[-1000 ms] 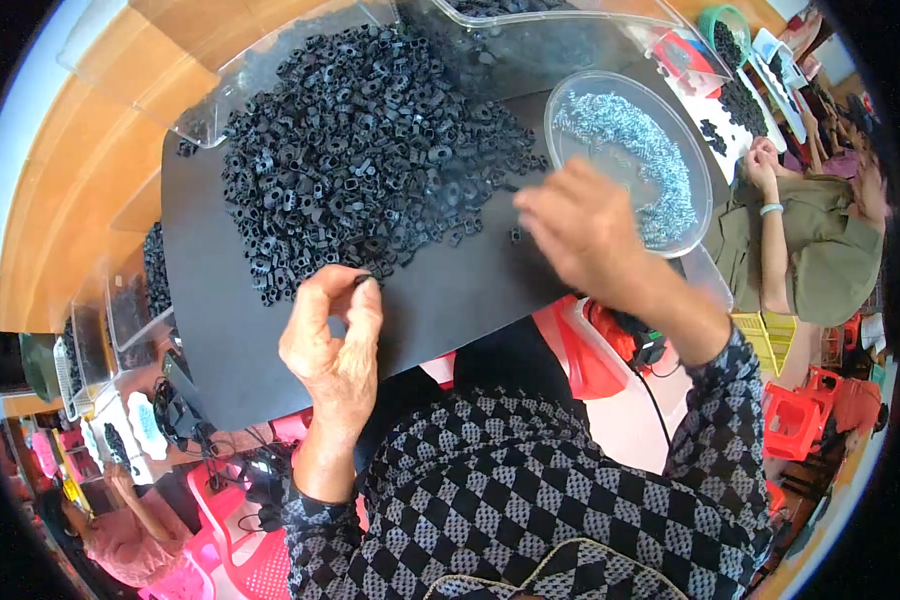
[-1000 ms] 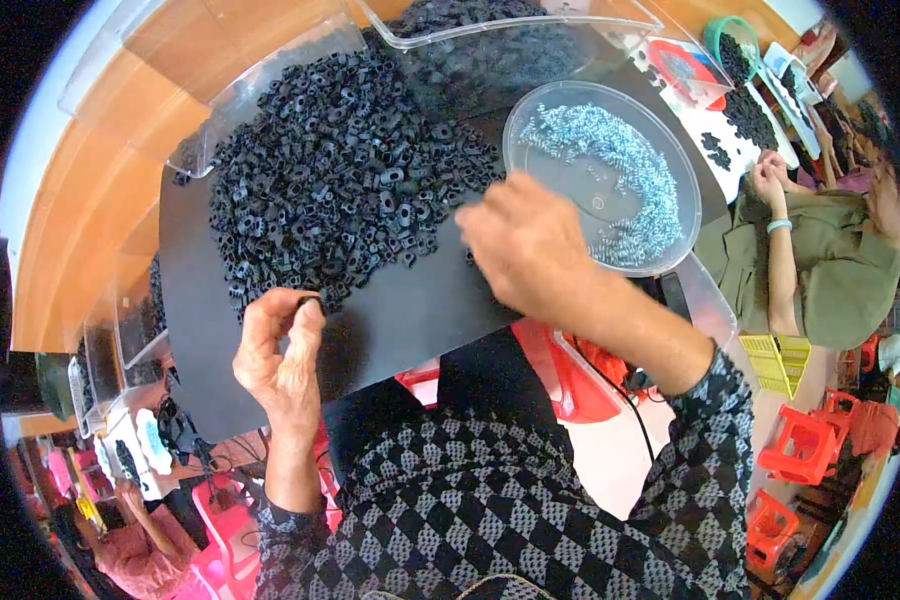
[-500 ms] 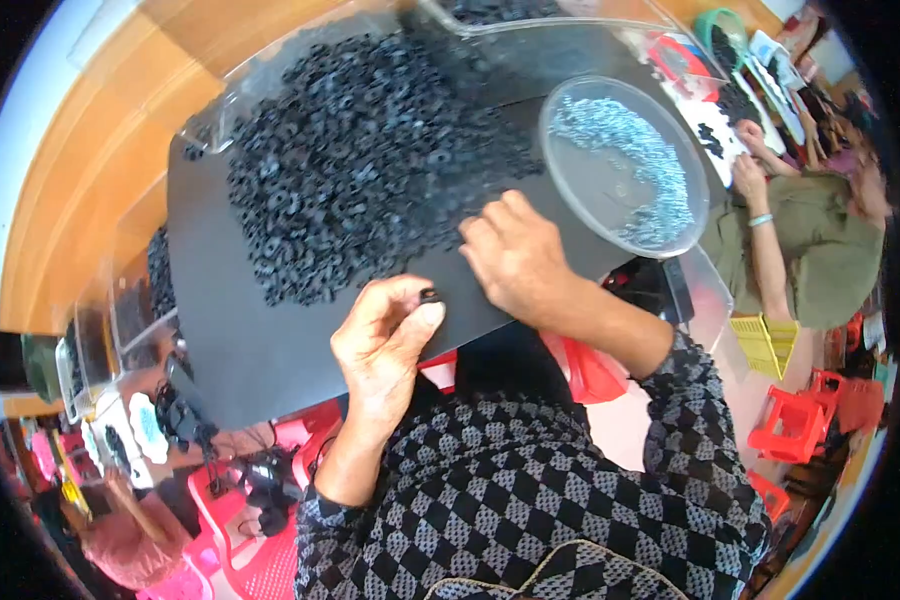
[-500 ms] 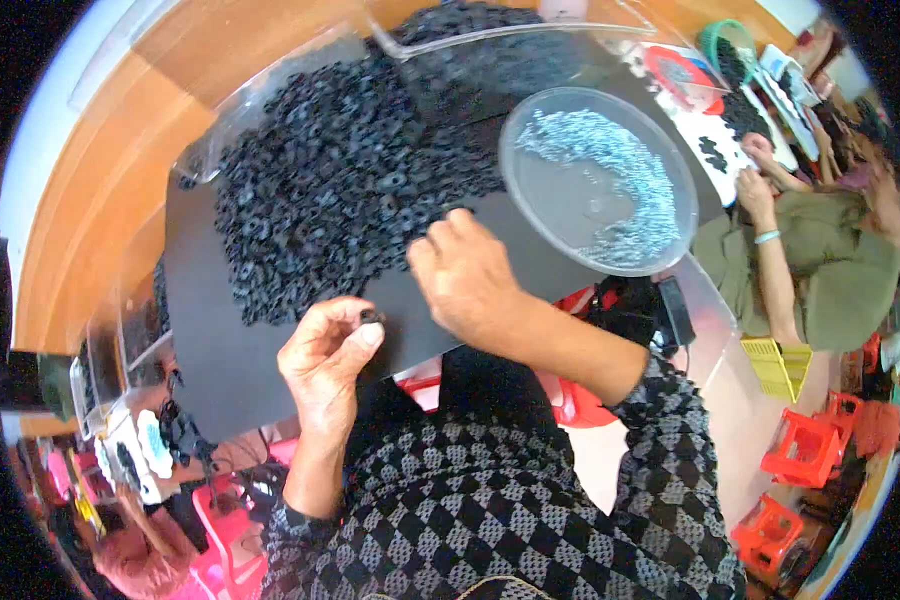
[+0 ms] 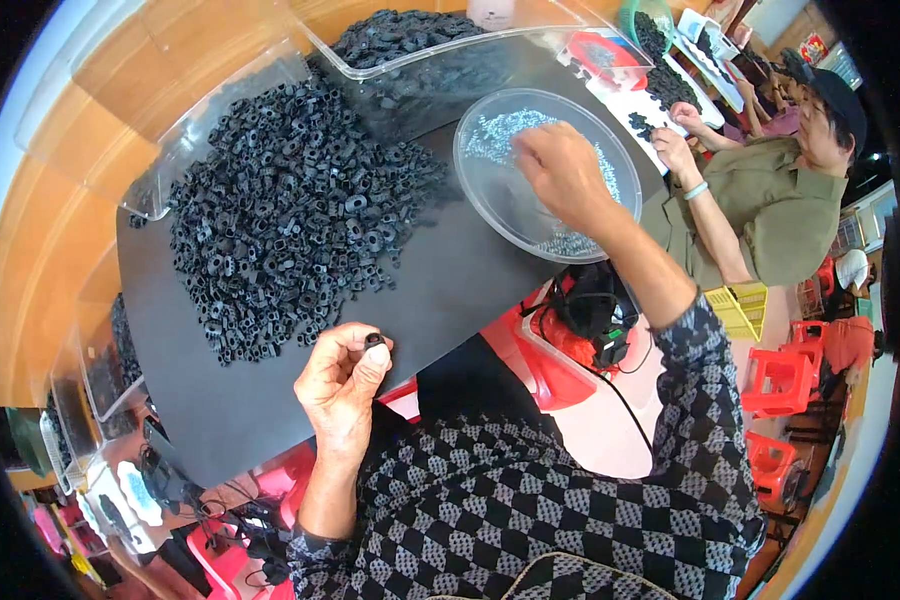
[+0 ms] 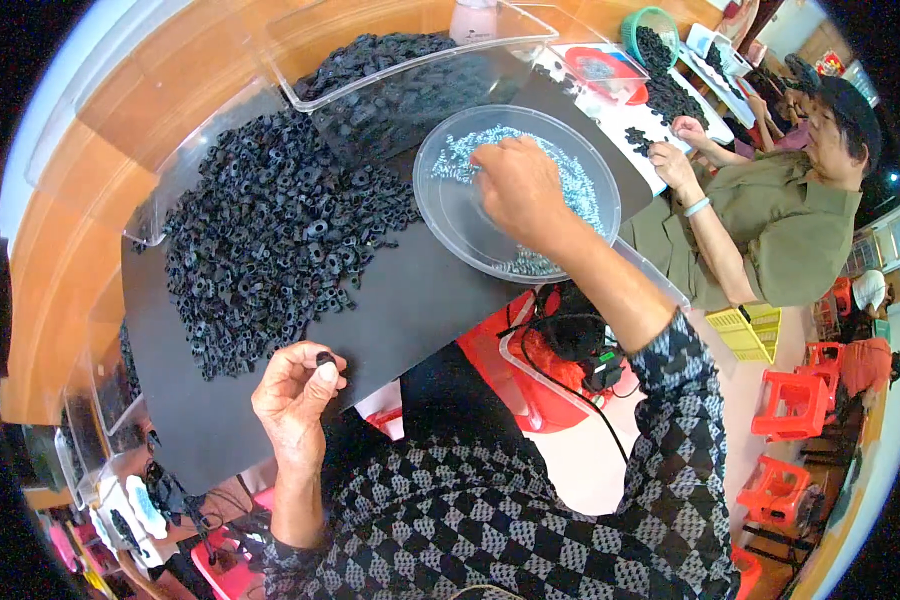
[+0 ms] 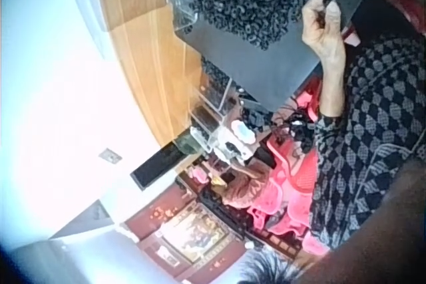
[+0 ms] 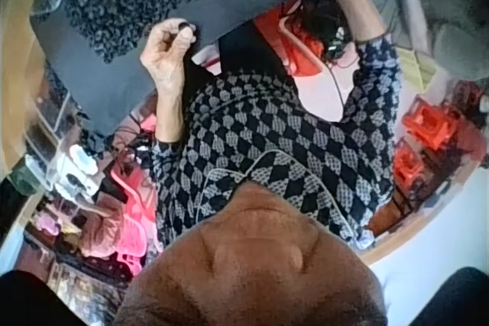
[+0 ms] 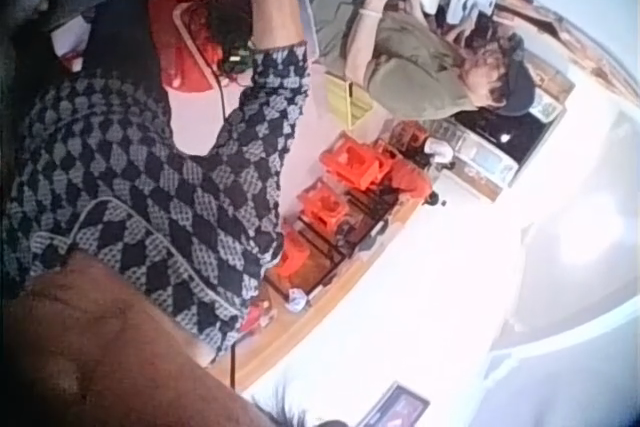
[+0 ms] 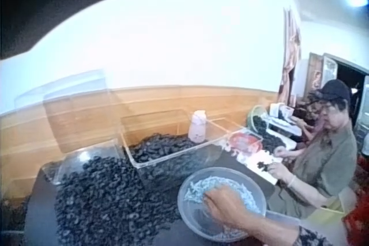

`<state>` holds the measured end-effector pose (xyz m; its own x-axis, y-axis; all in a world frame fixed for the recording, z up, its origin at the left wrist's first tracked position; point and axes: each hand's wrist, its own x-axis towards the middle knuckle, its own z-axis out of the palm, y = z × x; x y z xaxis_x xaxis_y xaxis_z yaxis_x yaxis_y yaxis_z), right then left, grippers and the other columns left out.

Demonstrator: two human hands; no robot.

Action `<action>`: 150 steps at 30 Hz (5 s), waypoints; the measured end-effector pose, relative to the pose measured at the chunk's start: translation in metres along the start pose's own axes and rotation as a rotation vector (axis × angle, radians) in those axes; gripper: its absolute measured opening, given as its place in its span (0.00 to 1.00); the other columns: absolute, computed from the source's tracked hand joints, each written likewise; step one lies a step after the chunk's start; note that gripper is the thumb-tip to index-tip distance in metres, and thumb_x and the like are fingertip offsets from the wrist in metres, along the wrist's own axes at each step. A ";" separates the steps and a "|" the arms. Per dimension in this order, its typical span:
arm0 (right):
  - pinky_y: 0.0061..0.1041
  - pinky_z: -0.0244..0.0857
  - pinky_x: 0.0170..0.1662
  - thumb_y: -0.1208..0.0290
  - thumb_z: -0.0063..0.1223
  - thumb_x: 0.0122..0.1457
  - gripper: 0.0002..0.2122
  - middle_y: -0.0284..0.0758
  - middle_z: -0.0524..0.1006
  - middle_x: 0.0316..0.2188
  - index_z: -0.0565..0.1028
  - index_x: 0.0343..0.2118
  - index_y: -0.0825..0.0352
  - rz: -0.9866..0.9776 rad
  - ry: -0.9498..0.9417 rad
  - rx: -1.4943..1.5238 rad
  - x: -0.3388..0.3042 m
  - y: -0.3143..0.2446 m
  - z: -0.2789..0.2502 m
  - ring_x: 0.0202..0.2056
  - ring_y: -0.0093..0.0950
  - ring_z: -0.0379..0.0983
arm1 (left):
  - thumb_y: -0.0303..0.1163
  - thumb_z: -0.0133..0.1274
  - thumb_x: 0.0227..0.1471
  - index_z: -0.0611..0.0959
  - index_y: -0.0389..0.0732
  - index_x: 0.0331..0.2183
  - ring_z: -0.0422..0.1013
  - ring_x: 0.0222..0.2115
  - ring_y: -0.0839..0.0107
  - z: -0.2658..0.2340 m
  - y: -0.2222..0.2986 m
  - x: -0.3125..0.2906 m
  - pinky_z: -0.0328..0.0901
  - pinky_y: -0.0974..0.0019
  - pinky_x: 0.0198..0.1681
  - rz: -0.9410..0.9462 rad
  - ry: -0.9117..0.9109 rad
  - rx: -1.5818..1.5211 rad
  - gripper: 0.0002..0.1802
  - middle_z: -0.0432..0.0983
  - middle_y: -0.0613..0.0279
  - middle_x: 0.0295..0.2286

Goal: Assembling small black plastic components by manually inserting metal pins into them.

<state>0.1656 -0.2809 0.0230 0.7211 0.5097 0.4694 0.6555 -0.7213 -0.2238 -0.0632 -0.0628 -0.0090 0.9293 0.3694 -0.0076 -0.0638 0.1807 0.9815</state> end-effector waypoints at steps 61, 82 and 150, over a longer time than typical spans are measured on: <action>0.21 0.62 0.28 0.83 0.59 0.46 0.07 0.33 0.77 0.26 0.77 0.29 0.68 -0.186 -0.094 0.884 -0.053 -0.149 0.015 0.26 0.25 0.69 | 0.22 0.57 0.49 0.78 0.32 0.37 0.71 0.26 0.77 -0.009 0.002 -0.009 0.67 0.77 0.29 -0.014 -0.022 -0.051 0.11 0.76 0.62 0.28; 0.30 0.63 0.32 0.79 0.57 0.46 0.08 0.36 0.75 0.27 0.77 0.32 0.66 -0.065 0.044 0.576 -0.054 -0.124 0.028 0.29 0.34 0.69 | 0.22 0.58 0.46 0.79 0.31 0.33 0.71 0.24 0.75 -0.020 0.002 -0.015 0.67 0.75 0.27 -0.061 0.079 -0.187 0.09 0.77 0.56 0.27; 0.16 0.63 0.30 0.78 0.61 0.48 0.07 0.28 0.73 0.23 0.74 0.29 0.67 0.322 -0.194 1.255 -0.078 -0.178 0.030 0.28 0.16 0.68 | 0.22 0.54 0.52 0.75 0.34 0.39 0.68 0.34 0.79 0.004 -0.001 -0.014 0.63 0.75 0.41 0.166 0.243 -0.235 0.11 0.74 0.64 0.33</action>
<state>-0.0005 -0.1783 0.0001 0.8350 0.5322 0.1398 0.1343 0.0492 -0.9897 -0.0749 -0.0718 -0.0089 0.7877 0.6114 0.0753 -0.3142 0.2937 0.9028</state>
